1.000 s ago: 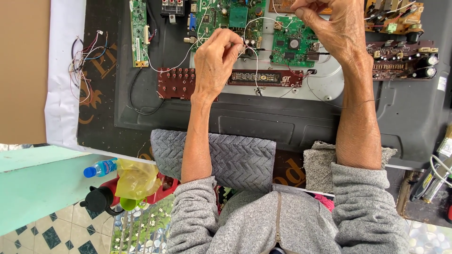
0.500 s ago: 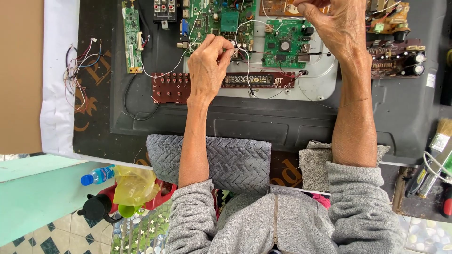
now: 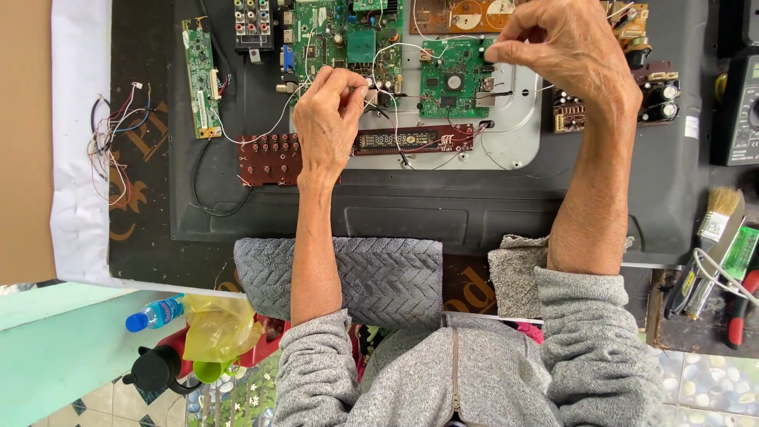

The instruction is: Connecting and routing thin wires on the internal circuit boards of a disassembled television.

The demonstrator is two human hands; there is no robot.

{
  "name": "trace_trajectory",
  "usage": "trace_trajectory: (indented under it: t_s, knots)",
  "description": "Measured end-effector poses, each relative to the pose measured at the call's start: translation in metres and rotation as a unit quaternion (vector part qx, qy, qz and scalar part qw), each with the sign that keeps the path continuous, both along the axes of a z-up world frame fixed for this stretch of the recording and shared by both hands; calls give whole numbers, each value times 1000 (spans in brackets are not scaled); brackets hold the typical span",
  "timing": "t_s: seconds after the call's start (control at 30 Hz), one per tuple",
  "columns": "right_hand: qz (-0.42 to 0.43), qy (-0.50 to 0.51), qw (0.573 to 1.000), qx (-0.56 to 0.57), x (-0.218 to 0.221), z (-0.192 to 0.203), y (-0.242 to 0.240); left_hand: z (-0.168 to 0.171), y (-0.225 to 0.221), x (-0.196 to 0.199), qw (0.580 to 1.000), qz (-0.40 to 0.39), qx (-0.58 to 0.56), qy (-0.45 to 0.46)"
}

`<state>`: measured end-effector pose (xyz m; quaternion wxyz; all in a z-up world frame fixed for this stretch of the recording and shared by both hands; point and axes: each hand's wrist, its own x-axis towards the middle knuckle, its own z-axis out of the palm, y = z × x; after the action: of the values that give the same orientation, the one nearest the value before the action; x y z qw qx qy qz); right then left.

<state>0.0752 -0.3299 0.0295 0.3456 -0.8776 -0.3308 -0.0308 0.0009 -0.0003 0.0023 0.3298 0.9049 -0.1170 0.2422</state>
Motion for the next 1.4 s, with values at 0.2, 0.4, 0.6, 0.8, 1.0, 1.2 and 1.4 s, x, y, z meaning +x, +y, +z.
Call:
trace_trajectory:
  t_s: [0.2,0.4,0.6,0.8,1.0,1.2,1.4]
  knots:
    - [4,151,987,-60,-10,30,3,5,-5,-1,999,22,-32,-22]
    - [68,144,980,-118,-5,25,0,9,-7,0,996,18,-66,-57]
    - [32,129,990,-41,-10,36,4,10,-11,-3,993,2,-105,-55]
    - [26,103,992,-72,0,18,14,11,-13,-3,993,-2,-76,-85]
    - [15,119,991,-66,-2,16,16,5,-14,-3,993,5,-82,-86]
    - [63,128,990,10,0,11,14,1,-11,-2,993,5,-66,-95]
    - [75,113,991,20,2,8,9,-2,-10,-1,992,4,-58,-109]
